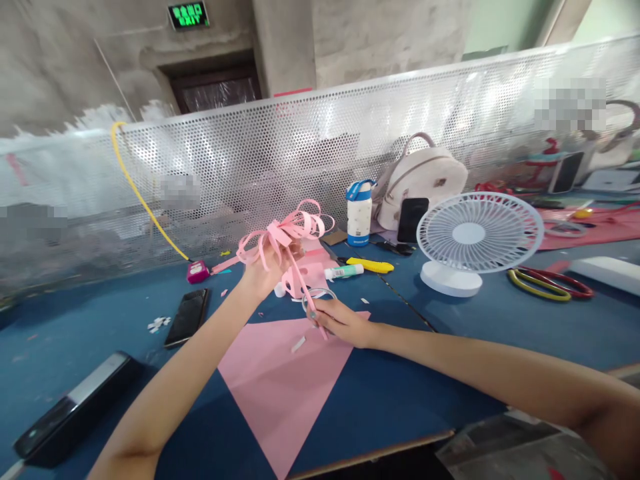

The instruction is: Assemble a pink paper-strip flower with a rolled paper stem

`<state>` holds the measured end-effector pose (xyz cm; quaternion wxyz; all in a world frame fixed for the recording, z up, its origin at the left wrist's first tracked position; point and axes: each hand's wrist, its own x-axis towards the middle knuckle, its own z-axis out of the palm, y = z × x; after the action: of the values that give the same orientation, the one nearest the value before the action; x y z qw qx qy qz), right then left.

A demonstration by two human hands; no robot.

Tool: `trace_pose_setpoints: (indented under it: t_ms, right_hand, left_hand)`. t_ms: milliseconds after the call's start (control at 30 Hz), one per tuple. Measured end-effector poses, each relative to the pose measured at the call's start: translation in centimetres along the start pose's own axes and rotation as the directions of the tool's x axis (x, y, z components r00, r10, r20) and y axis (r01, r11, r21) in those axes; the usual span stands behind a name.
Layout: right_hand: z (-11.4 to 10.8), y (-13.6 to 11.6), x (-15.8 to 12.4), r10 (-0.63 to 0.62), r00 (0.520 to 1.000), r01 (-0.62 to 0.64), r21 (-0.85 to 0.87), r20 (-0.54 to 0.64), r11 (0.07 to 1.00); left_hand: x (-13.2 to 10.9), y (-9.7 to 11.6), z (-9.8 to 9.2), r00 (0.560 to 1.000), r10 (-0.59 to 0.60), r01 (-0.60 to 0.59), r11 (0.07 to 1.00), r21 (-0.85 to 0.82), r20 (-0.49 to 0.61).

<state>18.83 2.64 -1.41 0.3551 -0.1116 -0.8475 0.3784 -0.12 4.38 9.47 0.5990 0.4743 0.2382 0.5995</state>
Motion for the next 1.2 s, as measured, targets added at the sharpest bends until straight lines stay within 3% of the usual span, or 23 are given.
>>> trace_pose_setpoints:
  t_ms: [233,467,733,1200]
  right_hand:
    - [0.1,-0.3,0.0,0.012,0.999,-0.012,0.022,-0.039,1.0]
    - [0.0,-0.4,0.3,0.043,0.99,-0.032,0.088,-0.134,0.996]
    - [-0.2,0.2,0.4,0.079,0.972,-0.049,0.137,-0.223,0.989]
    - [-0.3,0.5,0.3,0.136,0.965,-0.081,0.237,-0.225,0.968]
  left_hand:
    - [-0.3,-1.2,1.2,0.995,0.035,-0.031,0.999,-0.044,0.092]
    - [-1.9,-4.2,2.9,0.99,-0.056,0.054,0.998,0.021,0.126]
    - [-2.5,-6.0,2.8,0.981,-0.126,0.114,0.989,0.091,0.145]
    - [-2.7,-7.2,2.4,0.98,-0.147,0.133,0.985,0.108,0.138]
